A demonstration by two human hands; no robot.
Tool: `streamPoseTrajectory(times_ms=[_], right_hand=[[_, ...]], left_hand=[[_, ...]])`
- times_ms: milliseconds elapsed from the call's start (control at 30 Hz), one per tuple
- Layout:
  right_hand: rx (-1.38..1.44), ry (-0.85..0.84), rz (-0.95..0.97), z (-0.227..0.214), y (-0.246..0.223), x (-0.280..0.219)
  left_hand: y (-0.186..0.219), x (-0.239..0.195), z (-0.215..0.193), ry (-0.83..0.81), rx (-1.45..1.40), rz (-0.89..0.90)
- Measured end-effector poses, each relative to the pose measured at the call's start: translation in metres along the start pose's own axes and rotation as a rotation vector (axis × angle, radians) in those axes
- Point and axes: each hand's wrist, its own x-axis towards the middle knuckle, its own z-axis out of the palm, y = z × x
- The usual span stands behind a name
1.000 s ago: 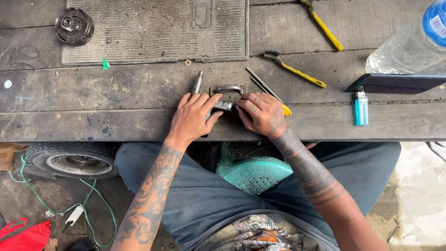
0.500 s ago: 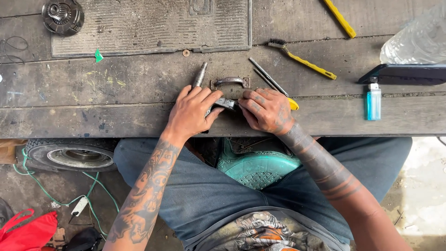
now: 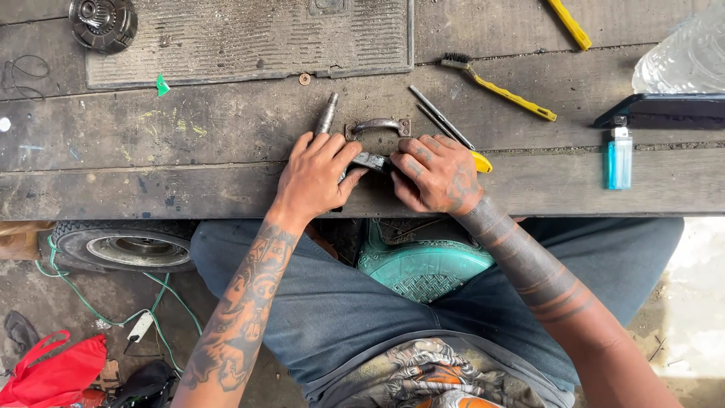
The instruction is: The person uses a yellow utility knife to scrape and clean a metal mechanical part held in their left hand. They then use a metal file to smooth the edges of the part. Finally, they use a small metal tool to adjust or clean a small component within the part.
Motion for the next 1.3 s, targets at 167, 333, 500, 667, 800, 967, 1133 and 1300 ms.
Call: streamPoseTrajectory(times_ms=[167,333,500,667,800,967,1133,1300], right_hand=[[-0.041,-0.035,0.013,-0.001,-0.005,0.001],[-0.050,-0.053,0.028,0.007,-0.004,-0.009],[0.016,-0.072,0.024,0.013,-0.003,-0.016],[0.039,-0.028,0.170,-0.020,0.010,-0.025],[0.033,-0.158,0.341,-0.038,0.013,-0.013],[0.061,-0.310,0.402,-0.036,0.020,-0.026],[-0.226,-0.282,0.363,-0.026,0.009,-0.042],[-0.377,-0.197,0.357,-0.020,-0.008,-0.030]], left_hand=[[0.001,0.001,-0.002,0.017,0.011,0.011],[0.002,0.002,-0.002,0.004,0.015,0.003],[0.000,0.004,-0.003,-0.018,0.005,0.003],[0.002,0.004,-0.001,-0.021,-0.015,-0.011],[0.001,0.006,-0.004,-0.037,-0.031,-0.024],[0.001,0.004,-0.001,-0.029,-0.065,-0.038],[0.008,0.007,-0.009,-0.016,-0.010,-0.026],[0.009,-0.001,0.007,0.076,0.022,-0.121]])
